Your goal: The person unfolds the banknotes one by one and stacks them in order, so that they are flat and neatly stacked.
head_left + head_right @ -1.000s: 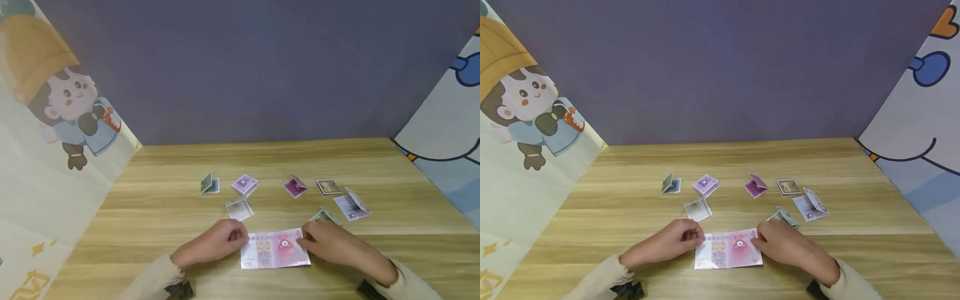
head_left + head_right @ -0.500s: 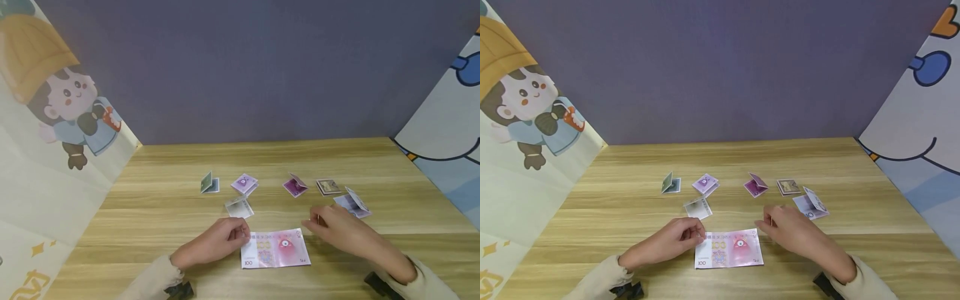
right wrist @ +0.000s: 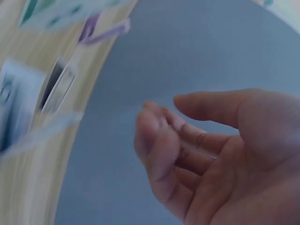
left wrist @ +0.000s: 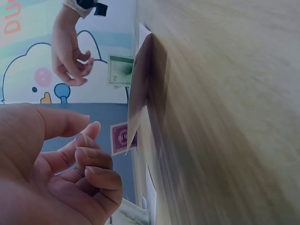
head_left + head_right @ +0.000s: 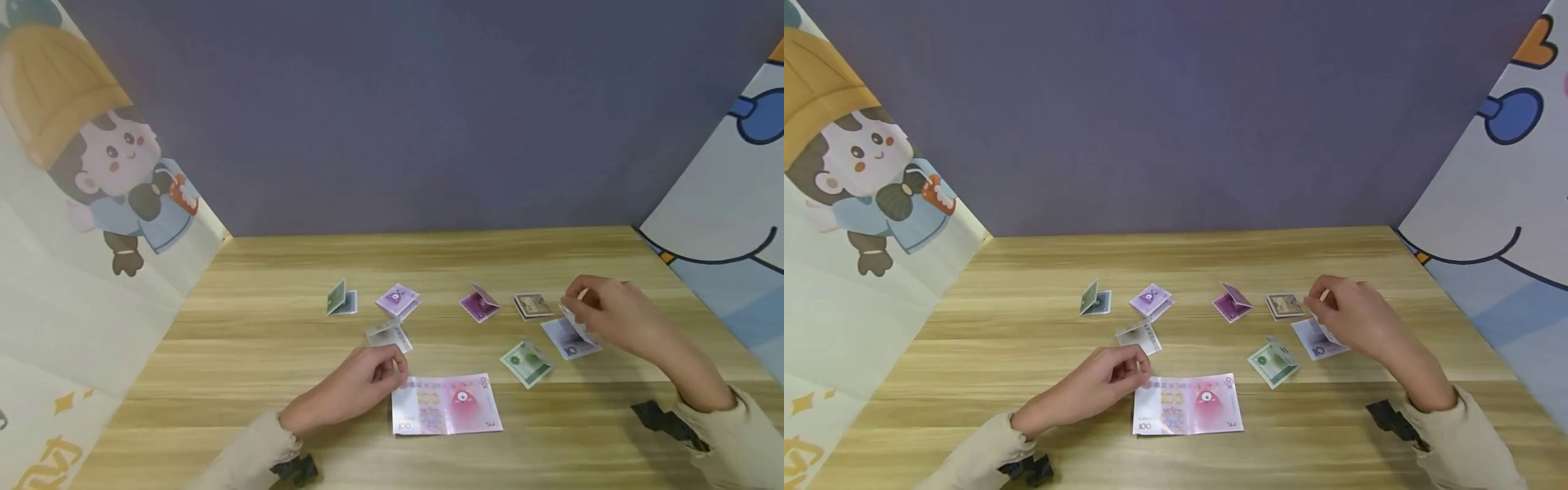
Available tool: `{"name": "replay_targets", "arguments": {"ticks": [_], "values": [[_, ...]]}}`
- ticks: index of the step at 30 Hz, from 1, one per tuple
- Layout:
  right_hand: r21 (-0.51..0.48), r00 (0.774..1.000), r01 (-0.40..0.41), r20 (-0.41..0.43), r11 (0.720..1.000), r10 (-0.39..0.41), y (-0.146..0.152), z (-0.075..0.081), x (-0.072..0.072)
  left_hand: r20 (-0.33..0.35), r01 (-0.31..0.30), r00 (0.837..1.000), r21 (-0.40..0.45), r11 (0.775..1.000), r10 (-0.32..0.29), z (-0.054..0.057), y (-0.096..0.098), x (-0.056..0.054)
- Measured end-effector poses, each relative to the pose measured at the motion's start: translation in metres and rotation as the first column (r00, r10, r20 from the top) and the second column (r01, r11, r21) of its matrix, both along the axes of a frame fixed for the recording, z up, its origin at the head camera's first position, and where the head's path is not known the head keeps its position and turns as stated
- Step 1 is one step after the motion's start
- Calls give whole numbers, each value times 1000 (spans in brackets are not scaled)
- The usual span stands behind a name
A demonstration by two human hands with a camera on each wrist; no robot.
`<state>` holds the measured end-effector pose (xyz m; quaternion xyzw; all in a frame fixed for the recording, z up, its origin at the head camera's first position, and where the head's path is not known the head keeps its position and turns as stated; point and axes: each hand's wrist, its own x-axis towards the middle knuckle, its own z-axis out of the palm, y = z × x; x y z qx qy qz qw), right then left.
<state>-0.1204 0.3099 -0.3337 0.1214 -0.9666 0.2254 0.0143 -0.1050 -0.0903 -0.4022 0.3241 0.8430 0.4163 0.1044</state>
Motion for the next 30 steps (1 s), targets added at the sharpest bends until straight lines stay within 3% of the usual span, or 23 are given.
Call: {"name": "replay_targets", "arguments": {"ticks": [4, 7, 11, 13, 16, 22, 30], "values": [[37, 996, 14, 90, 999, -18, 19, -8, -18, -19, 4, 1000, 3, 1000, -4, 0, 3, -3], [39, 985, -52, 165, 998, 45, 34, -18, -31, -25, 16, 1000, -10, 1000, -16, 1, 6, -5], [-55, 946, -163, 276, 985, 172, 54, -33, -44, -25, 51, 998, -18, 999, -52, 3, 14, -8], [-95, 930, -167, 316, 981, 188, 61, -41, -47, -18, 73, 997, -17, 997, -73, 3, 18, -8], [-112, 917, -122, 367, 986, 155, 66, -51, -49, 5, 102, 995, -27, 994, -102, 1, 22, -8], [-79, 925, -81, 366, 994, 104, 63, -66, -49, 22, 195, 981, -162, 967, -194, -6, 24, -2], [3, 923, 7, 385, 1000, -8, 51, -64, -47, -12, 214, 975, -225, 951, -222, -9, 26, 0]]}}
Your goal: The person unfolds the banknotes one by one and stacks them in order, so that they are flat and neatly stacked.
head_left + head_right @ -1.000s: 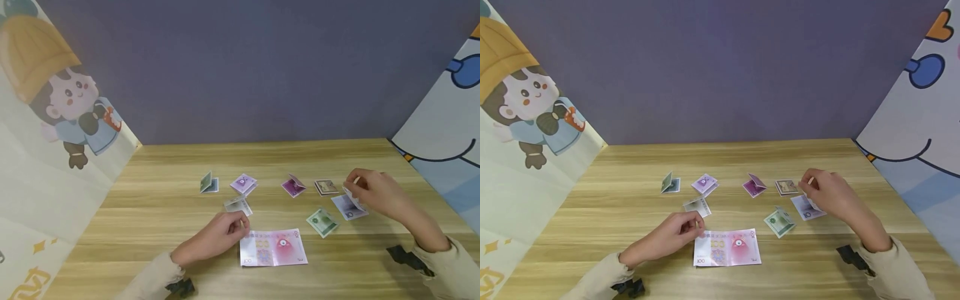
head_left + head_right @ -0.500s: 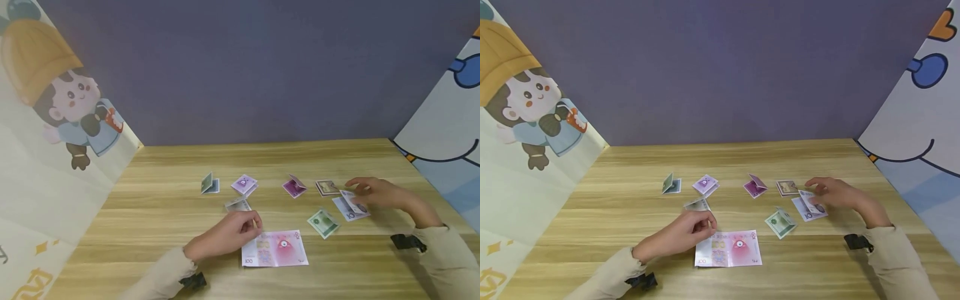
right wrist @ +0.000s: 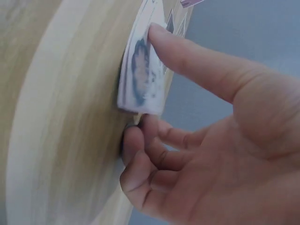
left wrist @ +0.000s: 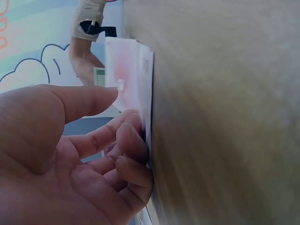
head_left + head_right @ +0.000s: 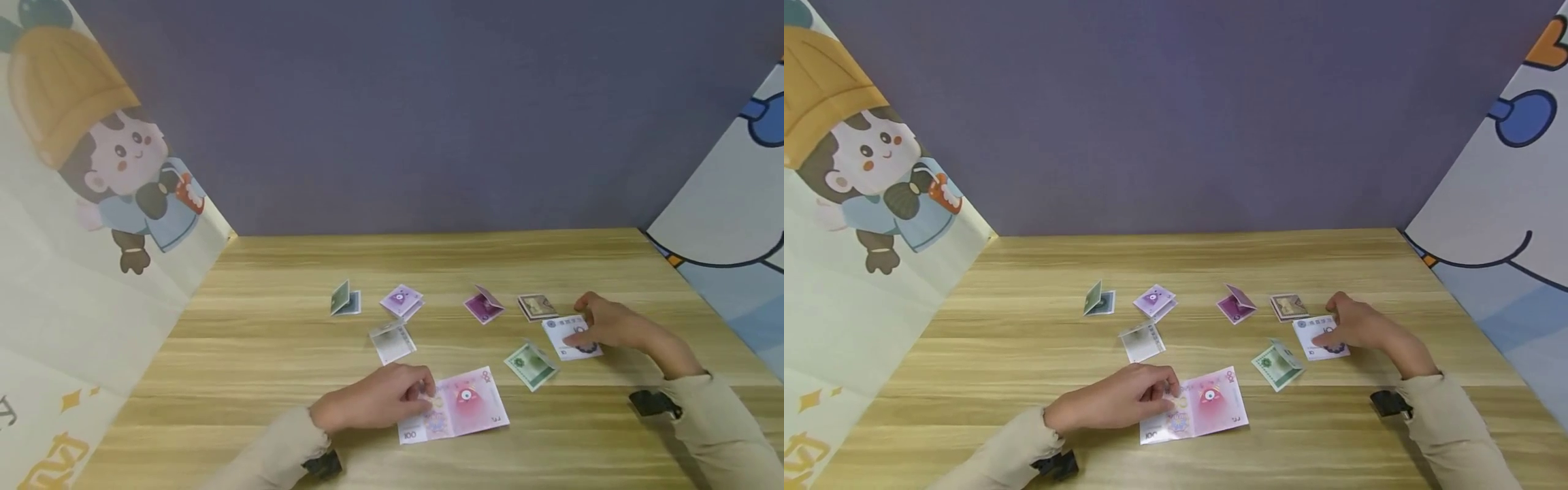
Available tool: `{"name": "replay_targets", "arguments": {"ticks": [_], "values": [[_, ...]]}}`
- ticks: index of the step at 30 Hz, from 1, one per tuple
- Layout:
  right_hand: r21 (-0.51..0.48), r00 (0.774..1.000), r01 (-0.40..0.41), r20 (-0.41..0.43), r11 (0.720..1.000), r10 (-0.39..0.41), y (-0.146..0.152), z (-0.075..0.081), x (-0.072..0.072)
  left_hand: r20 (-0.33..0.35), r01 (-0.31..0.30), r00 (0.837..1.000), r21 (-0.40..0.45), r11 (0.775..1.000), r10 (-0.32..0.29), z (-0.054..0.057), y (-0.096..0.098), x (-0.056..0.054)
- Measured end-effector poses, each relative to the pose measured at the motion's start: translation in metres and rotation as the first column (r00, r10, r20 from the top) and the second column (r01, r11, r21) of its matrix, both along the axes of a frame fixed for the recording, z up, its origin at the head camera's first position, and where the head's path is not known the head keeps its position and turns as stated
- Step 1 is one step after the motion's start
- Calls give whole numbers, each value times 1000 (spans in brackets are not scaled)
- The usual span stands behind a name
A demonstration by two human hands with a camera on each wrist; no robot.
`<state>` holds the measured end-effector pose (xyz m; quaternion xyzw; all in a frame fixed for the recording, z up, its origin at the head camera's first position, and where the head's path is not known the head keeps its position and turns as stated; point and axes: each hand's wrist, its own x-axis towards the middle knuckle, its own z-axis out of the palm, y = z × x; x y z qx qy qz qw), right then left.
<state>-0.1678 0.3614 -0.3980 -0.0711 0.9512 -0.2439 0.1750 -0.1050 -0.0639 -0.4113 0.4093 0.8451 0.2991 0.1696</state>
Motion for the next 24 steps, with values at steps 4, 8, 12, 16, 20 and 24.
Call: {"name": "replay_targets", "arguments": {"ticks": [4, 8, 12, 16, 20, 24], "values": [[0, 1000, 2, -4, 1000, -2, 4, -3, -2, -39, 22, 999, -4, 1000, -22, -1, 1, 1], [-33, 999, -37, -9, 999, 36, 6, -5, -5, -71, 27, 997, -5, 1000, -27, -3, 1, 1], [-143, 996, -87, 0, 986, 88, 10, -4, -6, -80, 30, 996, 0, 1000, -30, -6, 1, 1], [-205, 992, -124, -12, 971, 124, 11, 1, -4, -76, 27, 997, 0, 1000, -27, -7, 0, 1], [-155, 992, -121, -63, 981, 112, 9, 10, -2, -68, 21, 997, -2, 1000, -21, -6, 1, 1], [-159, 991, -103, -95, 982, 89, 3, 21, 2, -29, 3, 1000, 2, 1000, -3, -2, 0, 1]]}}
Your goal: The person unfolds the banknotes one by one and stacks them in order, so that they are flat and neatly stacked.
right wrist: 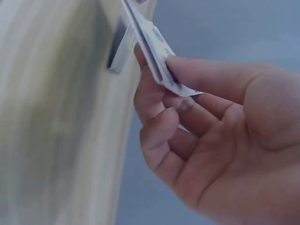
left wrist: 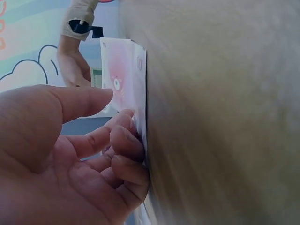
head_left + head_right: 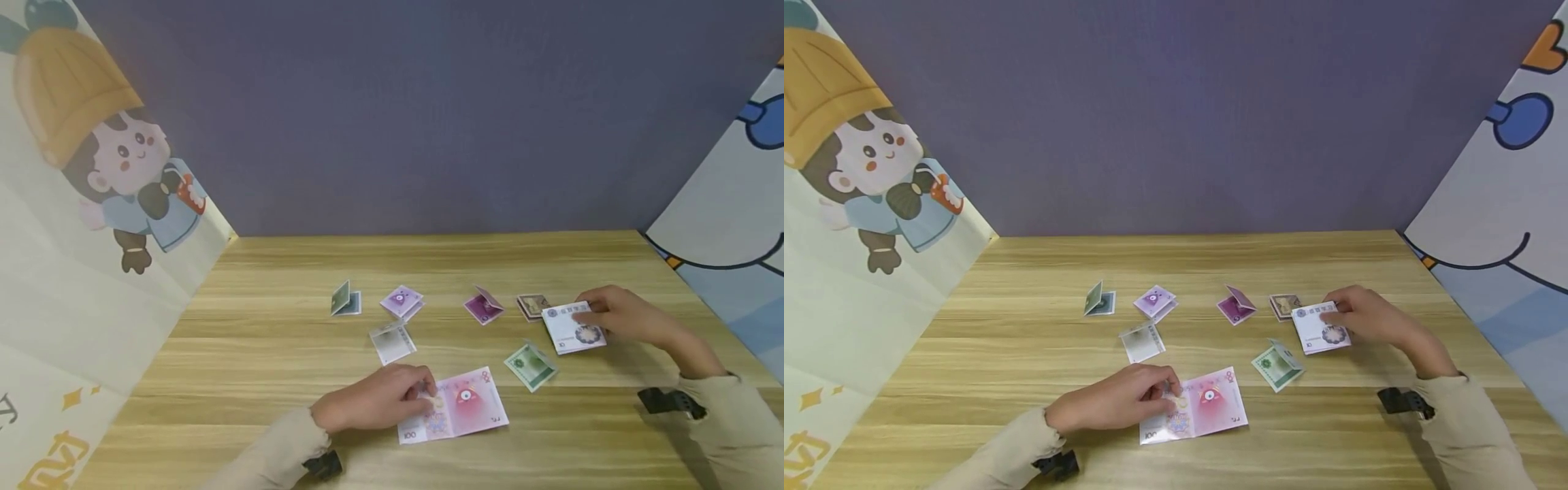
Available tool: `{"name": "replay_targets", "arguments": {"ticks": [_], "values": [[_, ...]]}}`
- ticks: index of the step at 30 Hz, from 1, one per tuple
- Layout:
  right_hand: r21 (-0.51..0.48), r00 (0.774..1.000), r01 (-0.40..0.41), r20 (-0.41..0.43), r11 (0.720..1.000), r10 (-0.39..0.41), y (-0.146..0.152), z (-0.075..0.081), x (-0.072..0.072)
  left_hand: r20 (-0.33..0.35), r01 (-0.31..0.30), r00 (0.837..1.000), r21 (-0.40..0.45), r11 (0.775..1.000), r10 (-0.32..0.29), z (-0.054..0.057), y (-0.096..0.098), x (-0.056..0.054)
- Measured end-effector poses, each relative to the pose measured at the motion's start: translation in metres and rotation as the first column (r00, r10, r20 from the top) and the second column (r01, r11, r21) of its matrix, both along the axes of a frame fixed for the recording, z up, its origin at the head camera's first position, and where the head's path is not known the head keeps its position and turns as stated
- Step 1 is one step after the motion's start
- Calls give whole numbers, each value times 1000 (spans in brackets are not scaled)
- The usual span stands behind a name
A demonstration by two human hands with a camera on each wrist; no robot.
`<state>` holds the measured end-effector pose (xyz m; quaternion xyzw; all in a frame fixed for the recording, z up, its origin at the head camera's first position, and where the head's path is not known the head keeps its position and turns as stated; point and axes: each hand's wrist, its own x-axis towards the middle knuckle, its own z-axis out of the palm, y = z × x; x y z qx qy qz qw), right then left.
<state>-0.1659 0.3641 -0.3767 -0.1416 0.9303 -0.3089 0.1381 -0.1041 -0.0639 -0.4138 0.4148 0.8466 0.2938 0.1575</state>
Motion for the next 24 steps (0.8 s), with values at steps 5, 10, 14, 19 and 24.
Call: {"name": "replay_targets", "arguments": {"ticks": [5, 10, 14, 19, 24], "values": [[-19, 993, -21, -113, 1000, 18, -15, 14, 8, 15, -24, 1000, 31, 999, 24, 8, -1, -2], [-34, 979, -39, -201, 999, 32, -43, 34, 18, 43, -98, 995, 99, 990, 94, 18, -5, -8], [-91, 978, -66, -205, 994, 47, -73, 49, 24, 53, -166, 986, 189, 968, 159, 25, -6, -13], [-141, 968, -156, -220, 978, 123, -108, 59, 32, 69, -215, 977, 323, 922, 204, 28, -3, -18], [-192, 956, -254, -199, 948, 216, -137, 61, 38, 136, -275, 961, 413, 868, 240, 30, -4, -19]]}}
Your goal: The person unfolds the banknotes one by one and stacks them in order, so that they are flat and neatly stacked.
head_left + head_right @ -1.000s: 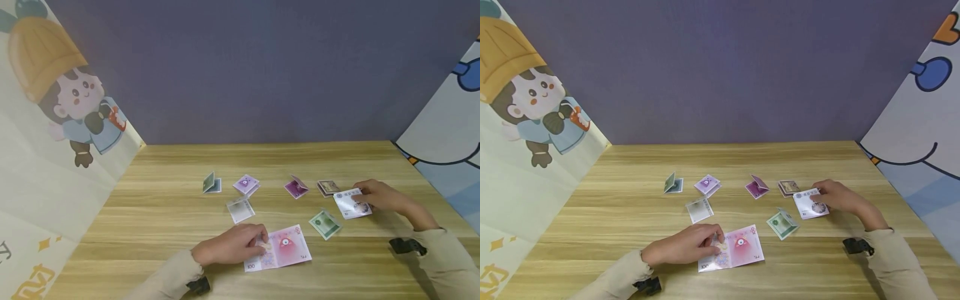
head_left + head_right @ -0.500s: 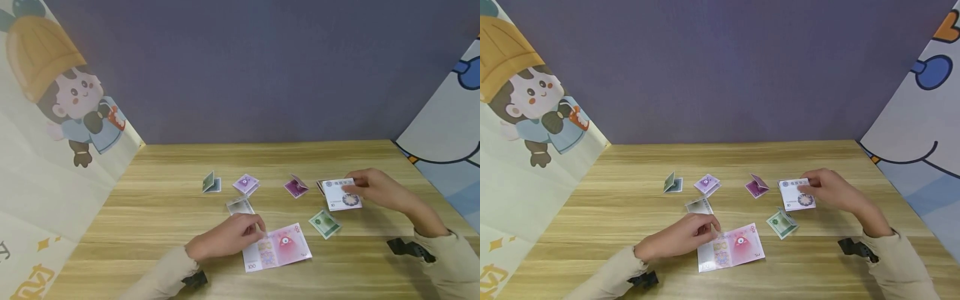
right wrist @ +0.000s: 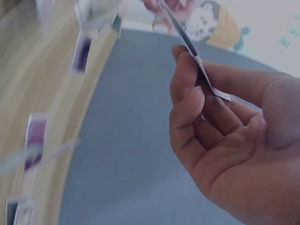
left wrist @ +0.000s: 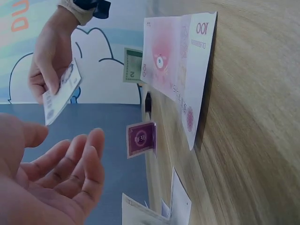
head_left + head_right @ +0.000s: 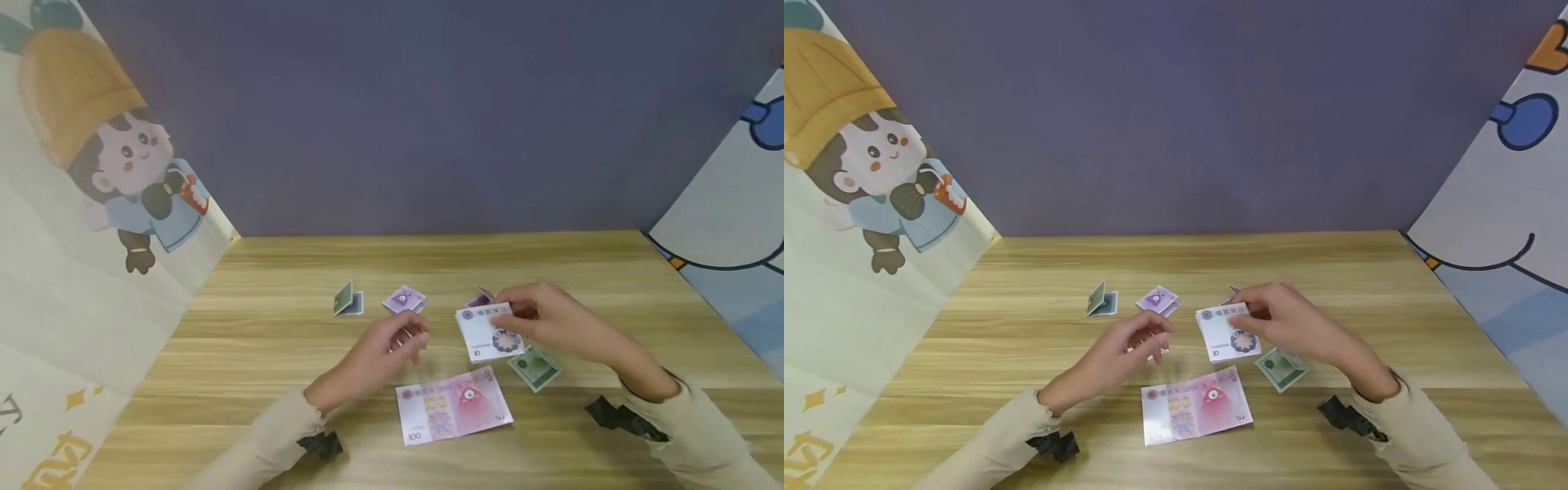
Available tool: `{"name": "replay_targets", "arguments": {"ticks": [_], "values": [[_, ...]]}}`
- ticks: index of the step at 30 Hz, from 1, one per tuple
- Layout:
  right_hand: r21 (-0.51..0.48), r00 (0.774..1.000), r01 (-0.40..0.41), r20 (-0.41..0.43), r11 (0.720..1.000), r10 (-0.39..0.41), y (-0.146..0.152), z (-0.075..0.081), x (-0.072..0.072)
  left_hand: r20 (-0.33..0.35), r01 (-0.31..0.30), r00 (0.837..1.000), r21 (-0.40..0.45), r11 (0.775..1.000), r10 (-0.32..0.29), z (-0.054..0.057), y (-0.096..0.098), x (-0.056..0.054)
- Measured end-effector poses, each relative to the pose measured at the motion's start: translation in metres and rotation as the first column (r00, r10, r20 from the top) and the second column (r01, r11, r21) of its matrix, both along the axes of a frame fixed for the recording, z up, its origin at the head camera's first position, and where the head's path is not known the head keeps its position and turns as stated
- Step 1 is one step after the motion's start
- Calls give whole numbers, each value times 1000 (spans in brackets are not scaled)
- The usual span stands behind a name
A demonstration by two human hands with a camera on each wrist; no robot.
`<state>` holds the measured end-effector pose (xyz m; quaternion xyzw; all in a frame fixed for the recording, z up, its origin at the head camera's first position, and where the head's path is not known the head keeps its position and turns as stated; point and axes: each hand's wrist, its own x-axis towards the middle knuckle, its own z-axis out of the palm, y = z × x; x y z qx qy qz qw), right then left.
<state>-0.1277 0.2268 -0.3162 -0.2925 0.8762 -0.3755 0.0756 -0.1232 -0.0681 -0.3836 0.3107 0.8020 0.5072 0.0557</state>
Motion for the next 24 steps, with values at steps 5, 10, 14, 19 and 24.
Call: {"name": "replay_targets", "arguments": {"ticks": [5, 10, 14, 19, 24], "values": [[-18, 997, -40, 58, 999, 41, -23, -4, 7, -22, -8, 1000, 57, 998, 9, 3, -3, 4], [-92, 979, -103, 165, 990, 118, -40, -19, 10, -117, 31, 993, 30, 999, -28, 5, -2, 10], [-134, 959, -149, 222, 980, 176, -45, -34, 9, -155, 75, 985, -8, 997, -75, 4, -2, 11], [-297, 914, -224, 268, 928, 306, -45, -41, 3, -131, 84, 988, 15, 996, -81, 4, -8, 9], [-424, 842, -123, 434, 897, 320, -45, -42, 1, -150, 94, 985, 53, 994, -85, 9, -11, 9]]}}
